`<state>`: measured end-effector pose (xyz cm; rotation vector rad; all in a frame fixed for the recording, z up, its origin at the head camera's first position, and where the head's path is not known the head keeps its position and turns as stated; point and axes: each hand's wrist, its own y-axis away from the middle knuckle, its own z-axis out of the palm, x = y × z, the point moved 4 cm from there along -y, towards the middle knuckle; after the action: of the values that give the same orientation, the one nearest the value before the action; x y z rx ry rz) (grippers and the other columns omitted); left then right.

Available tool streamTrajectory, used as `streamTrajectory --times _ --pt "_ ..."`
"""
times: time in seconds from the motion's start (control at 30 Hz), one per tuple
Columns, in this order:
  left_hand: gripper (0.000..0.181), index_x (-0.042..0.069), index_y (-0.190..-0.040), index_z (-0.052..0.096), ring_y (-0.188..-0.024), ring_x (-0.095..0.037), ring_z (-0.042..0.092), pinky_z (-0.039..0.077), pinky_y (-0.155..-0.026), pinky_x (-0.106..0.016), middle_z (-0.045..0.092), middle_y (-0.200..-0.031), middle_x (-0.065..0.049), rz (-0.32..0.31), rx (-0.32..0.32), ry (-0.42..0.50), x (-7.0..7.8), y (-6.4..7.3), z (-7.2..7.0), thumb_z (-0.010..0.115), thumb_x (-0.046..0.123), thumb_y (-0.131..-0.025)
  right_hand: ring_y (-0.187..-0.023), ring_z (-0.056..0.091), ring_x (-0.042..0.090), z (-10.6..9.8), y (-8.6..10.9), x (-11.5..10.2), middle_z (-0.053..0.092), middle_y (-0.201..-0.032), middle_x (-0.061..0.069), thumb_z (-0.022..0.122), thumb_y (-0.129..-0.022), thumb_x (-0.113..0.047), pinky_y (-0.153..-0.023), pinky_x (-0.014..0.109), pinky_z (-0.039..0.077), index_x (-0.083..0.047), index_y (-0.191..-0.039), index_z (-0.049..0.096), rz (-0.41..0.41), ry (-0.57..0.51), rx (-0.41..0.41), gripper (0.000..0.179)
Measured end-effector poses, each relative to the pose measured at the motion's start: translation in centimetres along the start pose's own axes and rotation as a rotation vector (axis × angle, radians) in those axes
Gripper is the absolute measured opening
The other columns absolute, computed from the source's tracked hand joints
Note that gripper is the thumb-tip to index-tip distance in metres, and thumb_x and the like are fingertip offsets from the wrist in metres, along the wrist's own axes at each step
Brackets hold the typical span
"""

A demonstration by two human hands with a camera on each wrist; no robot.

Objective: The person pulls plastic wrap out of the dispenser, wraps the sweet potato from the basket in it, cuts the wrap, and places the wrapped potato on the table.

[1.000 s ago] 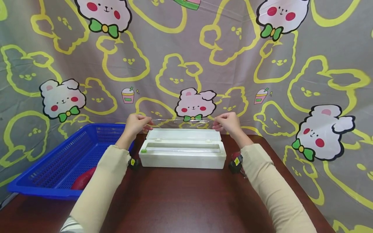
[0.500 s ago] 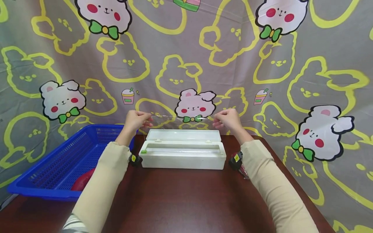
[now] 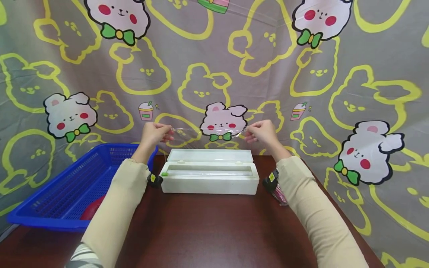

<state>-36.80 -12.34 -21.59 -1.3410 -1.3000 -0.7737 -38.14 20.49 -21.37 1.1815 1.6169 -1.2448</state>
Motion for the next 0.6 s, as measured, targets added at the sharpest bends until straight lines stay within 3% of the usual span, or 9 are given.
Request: streamTrajectory --times 0.13,0.37,0.6 --pt "0.024 -0.010 -0.097 0.064 -0.048 -0.010 0.060 0.049 -0.051 -0.023 0.066 -0.081 -0.019 0.013 0.015 -0.001 0.3 -0.1 -0.1 0.054 0.009 -0.085 -0.060 0.065 0.019 -0.2 0.0 -0.4 0.065 -0.067 0.010 0.054 -0.086 -0.003 -0.062 0.038 0.051 0.012 -0.087 0.059 -0.003 0.018 0.000 0.016" --pt "0.024 -0.011 -0.096 0.064 -0.047 -0.010 0.059 0.049 -0.050 -0.023 0.064 -0.085 -0.023 0.021 0.025 0.027 0.8 0.0 -0.4 0.055 0.009 -0.085 -0.062 0.065 0.019 -0.1 -0.1 -1.0 0.066 -0.071 0.012 0.053 -0.087 -0.005 -0.066 0.039 0.050 0.020 -0.099 0.055 -0.022 0.041 0.005 0.027" --pt "0.024 -0.011 -0.096 0.064 -0.046 -0.010 0.059 0.050 -0.051 -0.025 0.066 -0.074 -0.015 0.030 0.038 0.033 1.3 0.2 -0.8 0.055 0.008 -0.084 -0.063 0.065 0.018 0.1 -0.4 -1.3 0.065 -0.072 0.011 0.054 -0.087 -0.004 -0.066 0.038 0.050 0.021 -0.099 0.054 -0.076 0.045 0.019 0.028"
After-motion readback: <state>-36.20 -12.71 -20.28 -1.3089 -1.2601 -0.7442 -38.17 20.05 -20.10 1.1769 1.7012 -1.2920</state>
